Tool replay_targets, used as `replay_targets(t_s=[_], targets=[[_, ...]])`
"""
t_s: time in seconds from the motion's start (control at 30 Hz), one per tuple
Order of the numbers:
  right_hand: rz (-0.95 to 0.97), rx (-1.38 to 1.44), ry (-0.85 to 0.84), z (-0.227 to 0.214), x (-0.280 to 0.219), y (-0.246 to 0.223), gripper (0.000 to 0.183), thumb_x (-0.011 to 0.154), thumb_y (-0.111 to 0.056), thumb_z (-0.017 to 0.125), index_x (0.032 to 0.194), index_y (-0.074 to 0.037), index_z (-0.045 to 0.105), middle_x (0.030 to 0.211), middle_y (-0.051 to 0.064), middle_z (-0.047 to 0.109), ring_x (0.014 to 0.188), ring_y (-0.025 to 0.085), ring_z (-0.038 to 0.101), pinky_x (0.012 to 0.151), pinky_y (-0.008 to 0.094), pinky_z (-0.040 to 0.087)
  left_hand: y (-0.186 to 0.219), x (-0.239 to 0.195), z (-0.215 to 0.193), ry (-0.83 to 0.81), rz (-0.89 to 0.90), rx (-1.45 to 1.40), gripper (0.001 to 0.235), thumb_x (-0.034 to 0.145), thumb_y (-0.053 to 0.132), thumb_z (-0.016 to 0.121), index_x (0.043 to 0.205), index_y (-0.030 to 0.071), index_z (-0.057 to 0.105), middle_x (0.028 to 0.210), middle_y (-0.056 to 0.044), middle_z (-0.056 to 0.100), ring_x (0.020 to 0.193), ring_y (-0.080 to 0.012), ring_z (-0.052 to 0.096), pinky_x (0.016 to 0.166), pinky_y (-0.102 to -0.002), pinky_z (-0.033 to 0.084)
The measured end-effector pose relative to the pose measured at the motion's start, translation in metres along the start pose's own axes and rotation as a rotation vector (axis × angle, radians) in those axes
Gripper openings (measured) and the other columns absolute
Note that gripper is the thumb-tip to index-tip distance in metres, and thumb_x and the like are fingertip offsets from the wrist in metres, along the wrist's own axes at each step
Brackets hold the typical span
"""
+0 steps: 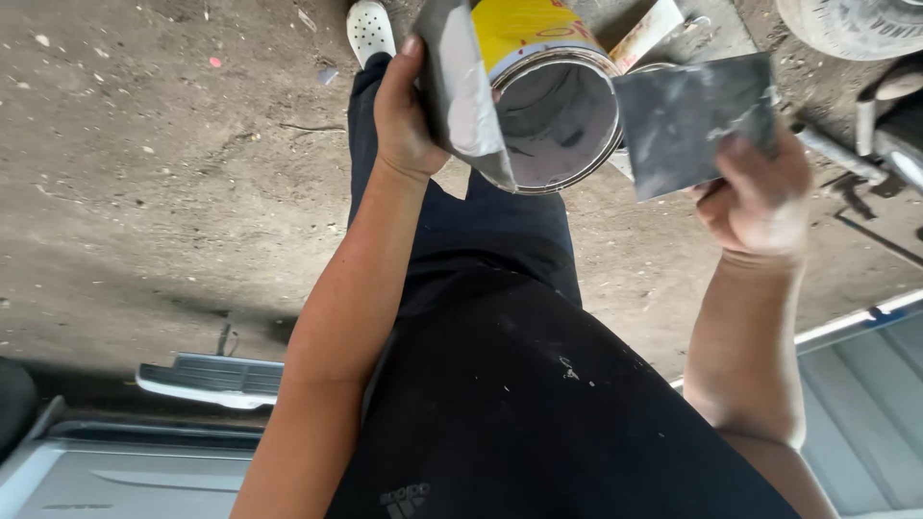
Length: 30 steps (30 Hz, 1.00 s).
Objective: The person mixes a grey paste from a can with a red substance from a tube onto a metal scraper. They then apply the mixed paste to a damaged area on the side of a black car, smoothing it over the surface.
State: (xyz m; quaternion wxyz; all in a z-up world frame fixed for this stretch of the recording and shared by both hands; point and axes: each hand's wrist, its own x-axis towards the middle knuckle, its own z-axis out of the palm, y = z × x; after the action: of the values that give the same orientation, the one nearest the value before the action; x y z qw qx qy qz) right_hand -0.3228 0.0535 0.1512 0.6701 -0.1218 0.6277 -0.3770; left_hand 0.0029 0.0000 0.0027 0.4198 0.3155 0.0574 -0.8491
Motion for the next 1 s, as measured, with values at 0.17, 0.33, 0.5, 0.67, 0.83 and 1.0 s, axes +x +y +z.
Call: replay_targets(t_s=[0.17, 0.33, 0.5, 0.67, 0.83, 1.0], targets=[[0.007, -0.612, -0.038, 0.066, 0.01, 0.021, 0.016, 0.099, -0.013, 0.067, 0.109, -0.002, 0.069, 0.081, 0.004, 0.064, 0.061, 0.008, 0.051, 0.055, 0.027, 0.041, -0.007, 0.021, -0.021, 0.032, 0.123, -0.077, 0.038, 0.107, 0.035, 0.061, 0.129, 0.004, 0.064, 0.12, -0.008, 0.07, 0.112, -0.0208, 0.068, 0.103, -0.04, 0.055], [-0.653, -1.807, -0.49, 0.082, 0.054, 0.097, 0.015, 0.107, -0.01, 0.067, 0.094, -0.002, 0.068, 0.099, 0.016, 0.074, 0.075, 0.034, 0.069, 0.067, 0.044, 0.054, -0.042, 0.052, -0.026, 0.06, 0.322, -0.047, 0.024, 0.106, 0.021, 0.067, 0.121, 0.002, 0.067, 0.111, -0.007, 0.07, 0.102, -0.0182, 0.066, 0.093, -0.038, 0.054], [-0.289, -1.562, -0.332, 0.121, 0.086, 0.119, 0.03, 0.096, -0.016, 0.062, 0.119, 0.003, 0.065, 0.114, 0.028, 0.068, 0.11, 0.049, 0.063, 0.098, 0.055, 0.051, -0.064, 0.065, -0.023, 0.044, 0.389, -0.155, 0.024, 0.106, 0.018, 0.068, 0.121, 0.0, 0.067, 0.111, -0.006, 0.07, 0.103, -0.0154, 0.064, 0.094, -0.034, 0.051], [-0.24, -1.505, -0.334, 0.155, 0.1, 0.107, 0.032, 0.096, -0.016, 0.061, 0.122, 0.002, 0.063, 0.118, 0.027, 0.067, 0.112, 0.047, 0.062, 0.099, 0.053, 0.051, -0.054, 0.048, 0.002, 0.13, 0.476, 0.14, 0.032, 0.106, 0.026, 0.066, 0.117, -0.003, 0.069, 0.105, -0.002, 0.069, 0.098, -0.0092, 0.059, 0.093, -0.027, 0.049], [-0.15, -1.405, -0.277, 0.148, 0.104, 0.098, 0.034, 0.096, -0.017, 0.061, 0.125, 0.0, 0.06, 0.122, 0.025, 0.065, 0.115, 0.045, 0.062, 0.1, 0.052, 0.052, -0.074, 0.035, 0.017, 0.302, 0.463, 0.512, 0.038, 0.101, 0.033, 0.069, 0.101, -0.005, 0.068, 0.079, 0.002, 0.056, 0.077, -0.008, 0.048, 0.069, -0.025, 0.043], [-0.069, -1.298, -0.237, 0.134, 0.109, 0.095, 0.036, 0.097, -0.017, 0.06, 0.129, -0.001, 0.057, 0.126, 0.023, 0.064, 0.118, 0.042, 0.061, 0.1, 0.05, 0.052, -0.078, 0.045, 0.033, 0.252, 0.54, 0.482, 0.035, 0.102, 0.03, 0.071, 0.099, -0.004, 0.066, 0.079, 0.0, 0.06, 0.076, -0.0089, 0.05, 0.071, -0.025, 0.046]])
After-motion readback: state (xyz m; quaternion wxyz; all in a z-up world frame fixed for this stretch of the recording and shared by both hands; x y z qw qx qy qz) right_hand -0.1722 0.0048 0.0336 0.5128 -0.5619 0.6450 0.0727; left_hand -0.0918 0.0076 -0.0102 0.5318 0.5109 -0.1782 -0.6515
